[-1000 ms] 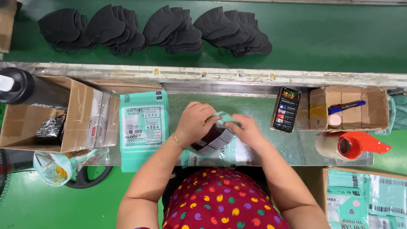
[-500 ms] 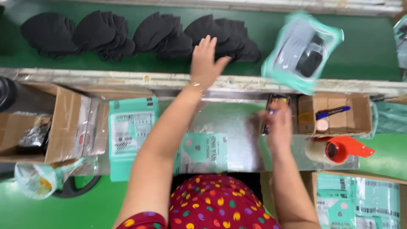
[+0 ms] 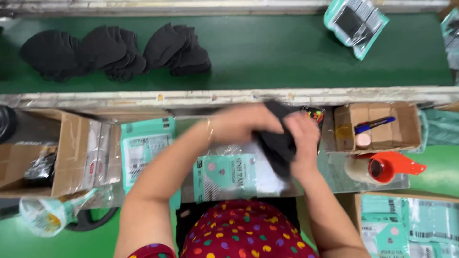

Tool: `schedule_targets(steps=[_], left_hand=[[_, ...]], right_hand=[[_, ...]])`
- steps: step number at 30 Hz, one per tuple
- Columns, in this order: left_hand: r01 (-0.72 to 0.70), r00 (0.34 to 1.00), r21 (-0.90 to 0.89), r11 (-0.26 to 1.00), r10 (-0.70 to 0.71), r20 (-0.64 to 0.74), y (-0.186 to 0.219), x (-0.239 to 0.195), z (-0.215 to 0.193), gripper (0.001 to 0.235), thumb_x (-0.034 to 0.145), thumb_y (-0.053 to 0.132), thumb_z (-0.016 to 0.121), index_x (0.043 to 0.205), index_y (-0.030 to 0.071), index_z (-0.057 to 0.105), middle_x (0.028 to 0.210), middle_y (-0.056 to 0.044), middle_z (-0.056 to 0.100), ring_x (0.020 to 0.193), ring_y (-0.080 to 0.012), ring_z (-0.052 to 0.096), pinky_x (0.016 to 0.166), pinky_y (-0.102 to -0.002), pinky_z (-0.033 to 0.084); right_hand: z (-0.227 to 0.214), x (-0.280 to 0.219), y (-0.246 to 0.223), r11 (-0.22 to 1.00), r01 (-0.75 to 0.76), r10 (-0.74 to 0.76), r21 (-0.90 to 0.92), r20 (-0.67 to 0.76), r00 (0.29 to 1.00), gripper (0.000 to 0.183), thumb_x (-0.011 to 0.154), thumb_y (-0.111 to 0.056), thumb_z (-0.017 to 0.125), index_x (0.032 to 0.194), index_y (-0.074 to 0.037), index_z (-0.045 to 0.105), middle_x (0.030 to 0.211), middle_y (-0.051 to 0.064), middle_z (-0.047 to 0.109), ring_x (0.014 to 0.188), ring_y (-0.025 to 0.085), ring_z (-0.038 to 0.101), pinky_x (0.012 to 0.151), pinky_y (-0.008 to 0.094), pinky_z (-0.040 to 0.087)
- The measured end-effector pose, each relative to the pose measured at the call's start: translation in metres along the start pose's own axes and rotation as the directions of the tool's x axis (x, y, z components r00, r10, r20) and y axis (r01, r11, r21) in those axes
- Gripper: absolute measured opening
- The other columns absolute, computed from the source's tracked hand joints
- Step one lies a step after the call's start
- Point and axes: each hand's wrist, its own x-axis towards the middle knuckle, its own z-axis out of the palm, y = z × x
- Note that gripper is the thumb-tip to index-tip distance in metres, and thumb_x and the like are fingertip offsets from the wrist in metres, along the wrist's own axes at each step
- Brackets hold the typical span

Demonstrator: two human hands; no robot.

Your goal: Packing stacks of black face masks into plastic bags on a manufacturing assembly line.

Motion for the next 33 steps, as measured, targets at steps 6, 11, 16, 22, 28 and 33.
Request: schedule_targets(steps=[6, 11, 16, 22, 28, 33], left_hand=[[0.25, 0.866, -0.178, 0.952, -0.302, -0.398, -0.015, -0.116, 0.077, 0.102, 0.073, 0.021, 0.089, 0.158, 0.012, 0.035, 0.154, -0.011, 0.051, 0.141, -0.0328, 0.05, 0.125, -0.047, 0.033], [0.268, 0.851, -0.244, 0.932, -0.348, -0.394, -0.005, -0.117, 0.089, 0.121, 0.062, 0.03, 0.093, 0.159, 0.006, 0.023, 0.151, -0.019, 0.045, 0.137, -0.0418, 0.043, 0.117, -0.048, 0.033], [0.4, 0.772, -0.173, 0.9, -0.433, -0.465, -0.066, -0.147, 0.141, 0.079, 0.078, 0.019, 0.083, 0.144, 0.01, 0.042, 0.137, -0.012, 0.061, 0.124, -0.0349, 0.057, 0.111, -0.042, 0.046], [0.453, 0.751, -0.06, 0.89, -0.416, -0.513, -0.038, -0.194, 0.096, 0.049, 0.074, 0.002, 0.072, 0.122, 0.005, 0.064, 0.123, -0.019, 0.065, 0.119, -0.0427, 0.058, 0.101, -0.046, 0.047], [0.945, 0.238, 0.052, 0.324, -0.567, -0.788, -0.044, -0.281, 0.022, 0.032, 0.085, 0.027, 0.075, 0.11, 0.007, 0.069, 0.11, -0.022, 0.064, 0.098, -0.0417, 0.062, 0.079, -0.05, 0.051], [0.93, 0.259, -0.008, 0.367, -0.67, -0.696, -0.086, -0.298, 0.019, 0.027, 0.087, 0.028, 0.076, 0.093, 0.006, 0.062, 0.097, -0.015, 0.063, 0.095, -0.039, 0.062, 0.082, -0.049, 0.051]], right_hand=[[0.074, -0.055, 0.006, 0.776, -0.432, 0.253, 0.458, 0.402, 0.88, 0.093, 0.066, -0.011, 0.093, 0.147, -0.007, 0.049, 0.143, 0.014, 0.058, 0.131, 0.031, 0.054, 0.112, 0.044, 0.042], [0.103, -0.06, 0.001, 0.556, -0.373, 0.155, 0.743, 0.348, 0.925, 0.125, 0.065, -0.019, 0.096, 0.155, -0.015, 0.009, 0.153, 0.009, 0.041, 0.139, 0.024, 0.046, 0.116, 0.04, 0.035], [0.14, -0.101, 0.04, 0.749, -0.24, 0.028, 0.618, 0.333, 0.943, 0.062, 0.086, -0.007, 0.08, 0.143, -0.008, 0.056, 0.145, 0.019, 0.062, 0.148, 0.032, 0.05, 0.125, 0.045, 0.037], [0.129, -0.106, 0.035, 0.61, -0.513, 0.226, 0.604, 0.489, 0.843, 0.063, 0.088, -0.022, 0.074, 0.144, -0.009, 0.047, 0.134, 0.013, 0.065, 0.125, 0.03, 0.063, 0.111, 0.038, 0.046], [0.129, -0.122, 0.051, 0.939, -0.096, -0.066, 0.33, 0.446, 0.892, 0.041, 0.084, -0.016, 0.074, 0.122, -0.002, 0.067, 0.123, 0.021, 0.067, 0.114, 0.039, 0.062, 0.096, 0.047, 0.05], [0.114, -0.088, 0.013, 0.999, -0.004, 0.02, -0.046, 0.36, 0.933, 0.044, 0.067, -0.014, 0.075, 0.109, -0.004, 0.071, 0.11, 0.021, 0.069, 0.103, 0.045, 0.06, 0.09, 0.053, 0.048]])
